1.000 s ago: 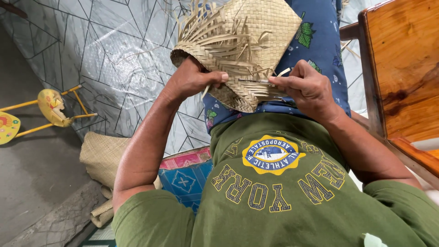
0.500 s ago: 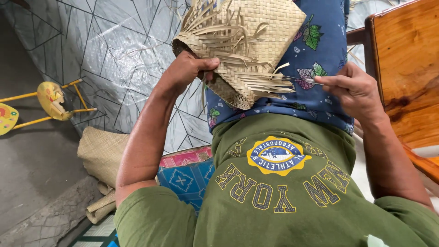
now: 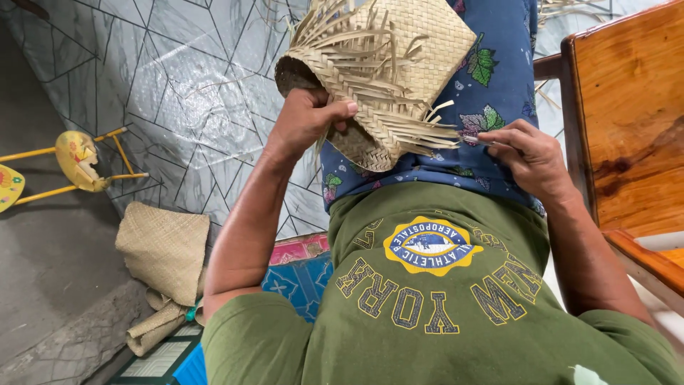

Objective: Weaving a basket or hat using dried plant fibers by tucking and pulling strands into a pattern

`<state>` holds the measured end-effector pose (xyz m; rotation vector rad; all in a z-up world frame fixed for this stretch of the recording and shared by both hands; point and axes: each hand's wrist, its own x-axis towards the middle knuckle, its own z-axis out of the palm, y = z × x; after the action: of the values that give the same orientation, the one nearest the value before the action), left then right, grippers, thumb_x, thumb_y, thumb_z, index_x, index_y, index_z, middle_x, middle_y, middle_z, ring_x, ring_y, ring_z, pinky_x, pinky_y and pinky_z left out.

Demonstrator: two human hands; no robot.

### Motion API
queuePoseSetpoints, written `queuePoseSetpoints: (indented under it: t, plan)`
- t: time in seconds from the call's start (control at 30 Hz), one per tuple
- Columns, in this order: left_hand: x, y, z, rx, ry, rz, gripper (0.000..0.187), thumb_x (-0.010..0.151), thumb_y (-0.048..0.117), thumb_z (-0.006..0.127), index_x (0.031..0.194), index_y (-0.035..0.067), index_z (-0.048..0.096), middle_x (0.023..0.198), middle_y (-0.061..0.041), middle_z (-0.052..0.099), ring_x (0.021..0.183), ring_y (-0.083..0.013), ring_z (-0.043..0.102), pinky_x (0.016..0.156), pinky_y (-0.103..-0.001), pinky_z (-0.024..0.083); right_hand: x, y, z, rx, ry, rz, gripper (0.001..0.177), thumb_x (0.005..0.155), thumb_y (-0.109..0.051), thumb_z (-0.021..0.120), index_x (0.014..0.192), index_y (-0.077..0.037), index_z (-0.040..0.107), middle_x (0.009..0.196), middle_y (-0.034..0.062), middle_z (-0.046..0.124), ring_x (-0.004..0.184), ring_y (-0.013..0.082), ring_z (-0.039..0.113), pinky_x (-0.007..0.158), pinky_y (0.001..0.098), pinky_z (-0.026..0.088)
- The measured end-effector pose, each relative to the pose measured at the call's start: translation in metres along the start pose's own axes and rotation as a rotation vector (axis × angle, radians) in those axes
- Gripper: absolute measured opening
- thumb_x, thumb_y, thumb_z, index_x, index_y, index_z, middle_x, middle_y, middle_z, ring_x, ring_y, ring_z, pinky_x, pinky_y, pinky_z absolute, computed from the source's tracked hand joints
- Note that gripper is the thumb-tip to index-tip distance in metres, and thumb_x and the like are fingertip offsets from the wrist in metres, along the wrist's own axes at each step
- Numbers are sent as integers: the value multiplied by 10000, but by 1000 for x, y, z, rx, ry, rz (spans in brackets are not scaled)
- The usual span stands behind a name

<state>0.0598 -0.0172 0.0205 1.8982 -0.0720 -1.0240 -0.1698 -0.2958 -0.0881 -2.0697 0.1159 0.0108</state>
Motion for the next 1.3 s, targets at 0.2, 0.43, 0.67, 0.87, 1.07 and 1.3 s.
queuePoseSetpoints:
  t: [0.2,0.43,0.67,0.87,1.07,1.3]
  plan:
    - [0,-21,14,-21,284,122,255,778,328,707,735,77,701,631,-43,678,540,-77,617,425,-195,427,-4,5,5,-42,40,-8,300,913,-10,655,1200,-98,660,870,61,466,729,159,467,669,260,385]
    - [-27,4,11,-98,245,633,243,808,195,752,668,15,668,668,-123,550,669,-125,532,690,-272,473,-5,-43,-7,-346,300,-204,207,889,-39,700,1078,-122,704,913,45,582,648,234,594,613,359,500]
    - [-44,45,-30,63,-58,615,276,794,263,700,682,45,574,699,-89,501,699,-197,496,719,-354,434,1,-72,-10,-11,184,-319,152,786,-34,712,930,-83,705,846,96,566,615,237,529,583,333,471]
    - [-2,-10,-26,310,256,528,343,835,320,676,969,36,539,889,-174,576,884,-325,539,807,-447,412,14,-51,36,-4,102,-350,106,808,-138,702,906,-108,679,810,86,582,653,294,593,622,350,483]
    - [-33,-46,30,369,1215,957,422,903,306,604,1226,53,506,1185,-121,507,1144,-327,463,1003,-475,327,28,-31,52,-50,57,-361,118,819,-203,711,907,-135,673,770,53,557,637,277,601,602,338,484]
    - [-24,-78,53,-268,580,582,449,873,185,713,1252,28,531,1063,-218,621,1080,-405,574,887,-515,500,29,-41,55,-103,135,-388,158,821,-136,690,975,-108,668,811,61,585,669,291,626,591,368,499]
